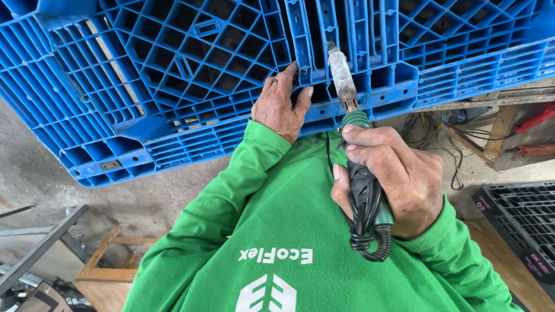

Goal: The person uses a soldering iron to melt and smooth the edges of a blue plastic pallet. They work along the grid structure, applying heat to specific areas to reshape or repair the plastic. The pallet is repositioned during the process to access different sections.

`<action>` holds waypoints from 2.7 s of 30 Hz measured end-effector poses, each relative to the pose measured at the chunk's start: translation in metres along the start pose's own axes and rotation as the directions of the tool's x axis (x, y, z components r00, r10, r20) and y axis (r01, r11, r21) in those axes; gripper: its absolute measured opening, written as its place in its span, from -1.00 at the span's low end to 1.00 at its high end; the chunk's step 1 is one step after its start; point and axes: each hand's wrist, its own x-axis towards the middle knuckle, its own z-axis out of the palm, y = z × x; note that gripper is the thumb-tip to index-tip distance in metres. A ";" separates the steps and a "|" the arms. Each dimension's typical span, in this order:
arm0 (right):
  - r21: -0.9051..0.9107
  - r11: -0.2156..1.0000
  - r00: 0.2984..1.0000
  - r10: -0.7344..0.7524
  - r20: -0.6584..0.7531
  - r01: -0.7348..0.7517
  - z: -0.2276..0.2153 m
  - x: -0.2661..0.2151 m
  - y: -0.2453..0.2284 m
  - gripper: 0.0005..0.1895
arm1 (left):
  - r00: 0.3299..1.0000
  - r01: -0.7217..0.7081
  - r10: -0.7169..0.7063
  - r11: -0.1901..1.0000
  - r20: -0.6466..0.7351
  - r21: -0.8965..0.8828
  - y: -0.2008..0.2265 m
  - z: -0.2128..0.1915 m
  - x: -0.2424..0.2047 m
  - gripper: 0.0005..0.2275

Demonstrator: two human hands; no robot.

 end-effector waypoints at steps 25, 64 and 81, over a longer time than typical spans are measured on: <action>0.192 0.976 0.995 0.103 -0.012 -0.099 -0.026 -0.012 0.034 -0.74 | 0.992 0.060 -0.057 0.998 0.117 -0.017 0.001 -0.009 0.004 -0.48; 0.176 0.984 0.999 0.037 0.016 -0.039 -0.046 -0.033 0.059 -0.71 | 0.992 -0.056 0.055 0.998 -0.111 -0.003 0.000 -0.001 0.000 -0.61; 0.268 0.946 0.911 -0.263 0.317 0.180 -0.078 -0.006 0.118 -0.73 | 0.967 -0.004 0.008 1.000 -0.254 0.015 0.012 0.005 -0.004 -0.74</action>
